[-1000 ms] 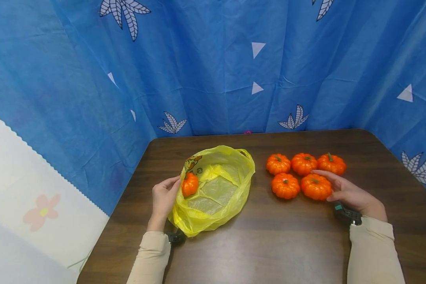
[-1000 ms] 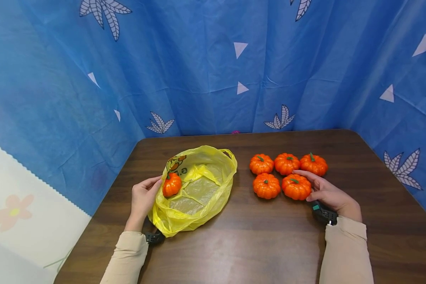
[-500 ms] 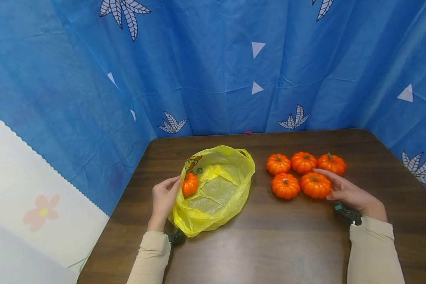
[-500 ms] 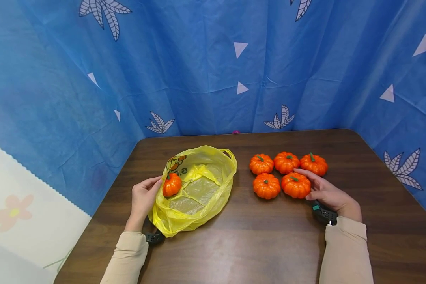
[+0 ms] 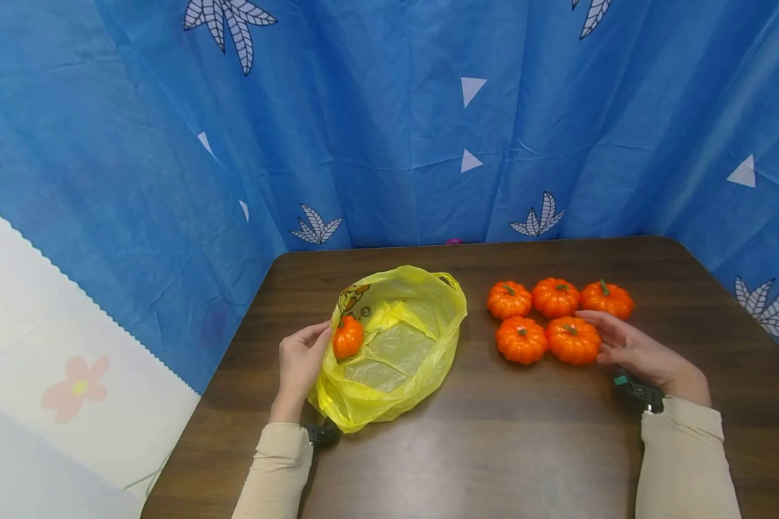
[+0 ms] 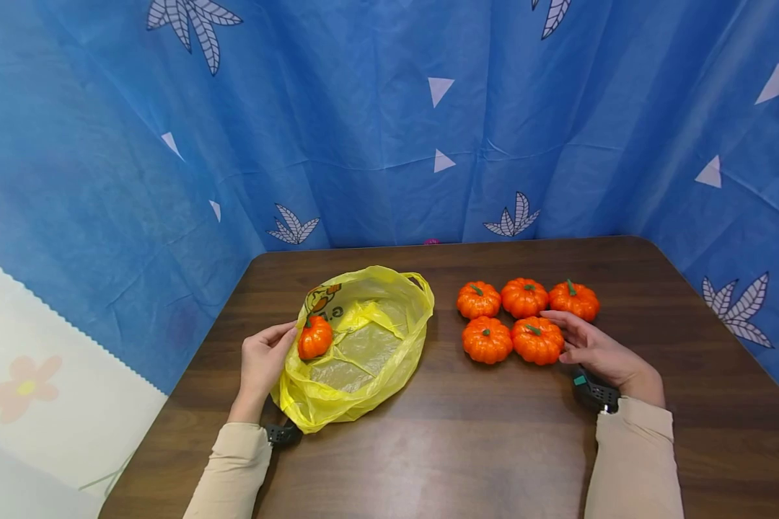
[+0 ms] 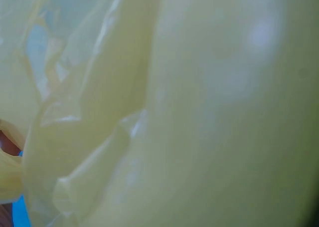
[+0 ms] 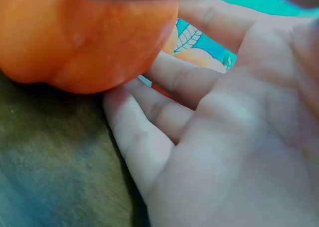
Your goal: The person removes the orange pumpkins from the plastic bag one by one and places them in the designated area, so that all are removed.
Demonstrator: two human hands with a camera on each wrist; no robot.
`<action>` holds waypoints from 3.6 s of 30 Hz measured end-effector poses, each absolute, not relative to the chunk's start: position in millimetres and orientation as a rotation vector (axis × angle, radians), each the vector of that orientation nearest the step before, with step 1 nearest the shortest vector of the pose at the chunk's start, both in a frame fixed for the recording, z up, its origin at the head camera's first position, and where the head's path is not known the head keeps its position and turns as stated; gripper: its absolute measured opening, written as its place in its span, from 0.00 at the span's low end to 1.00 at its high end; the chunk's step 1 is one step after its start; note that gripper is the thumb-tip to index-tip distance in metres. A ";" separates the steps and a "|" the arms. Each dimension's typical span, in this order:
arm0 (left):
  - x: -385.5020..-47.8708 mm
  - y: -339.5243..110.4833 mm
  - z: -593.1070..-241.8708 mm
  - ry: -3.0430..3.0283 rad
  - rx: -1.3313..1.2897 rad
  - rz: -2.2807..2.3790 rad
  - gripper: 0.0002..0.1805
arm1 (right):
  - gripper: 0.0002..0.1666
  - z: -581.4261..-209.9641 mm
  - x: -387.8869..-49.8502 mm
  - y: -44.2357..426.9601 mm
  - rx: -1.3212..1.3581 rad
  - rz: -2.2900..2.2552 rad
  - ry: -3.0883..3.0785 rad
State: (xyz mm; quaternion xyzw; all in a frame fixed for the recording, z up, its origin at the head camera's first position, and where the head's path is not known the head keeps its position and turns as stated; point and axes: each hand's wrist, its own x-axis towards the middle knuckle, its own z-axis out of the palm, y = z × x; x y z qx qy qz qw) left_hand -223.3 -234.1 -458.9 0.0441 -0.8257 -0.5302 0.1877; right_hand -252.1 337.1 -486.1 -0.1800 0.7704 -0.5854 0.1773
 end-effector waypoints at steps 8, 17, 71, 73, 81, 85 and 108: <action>-224.8 -233.1 -456.8 -2.321 0.102 -1.501 0.11 | 0.40 -480.5 -249.5 339.0 -0.467 -1.635 2.242; -226.0 -231.4 -451.9 -2.325 0.102 -1.497 0.11 | 0.29 -471.6 -249.2 342.2 -0.513 -1.748 2.305; -223.9 -231.7 -464.1 -2.304 0.131 -1.539 0.10 | 0.28 -396.3 -253.5 190.1 -0.551 -1.636 2.299; -224.0 -231.9 -463.9 -2.304 0.124 -1.538 0.10 | 0.28 -394.4 -255.7 182.3 -0.564 -1.646 2.300; -224.8 -234.7 -462.9 -2.298 0.127 -1.548 0.11 | 0.28 -384.9 -271.3 137.3 -0.776 -1.578 2.295; -224.5 -236.2 -463.4 -2.296 0.135 -1.557 0.11 | 0.26 -384.9 -278.3 112.1 -0.858 -1.565 2.279; -224.8 -234.2 -457.9 -2.276 0.119 -1.505 0.10 | 0.30 -384.7 -300.4 28.8 -0.978 -1.329 2.202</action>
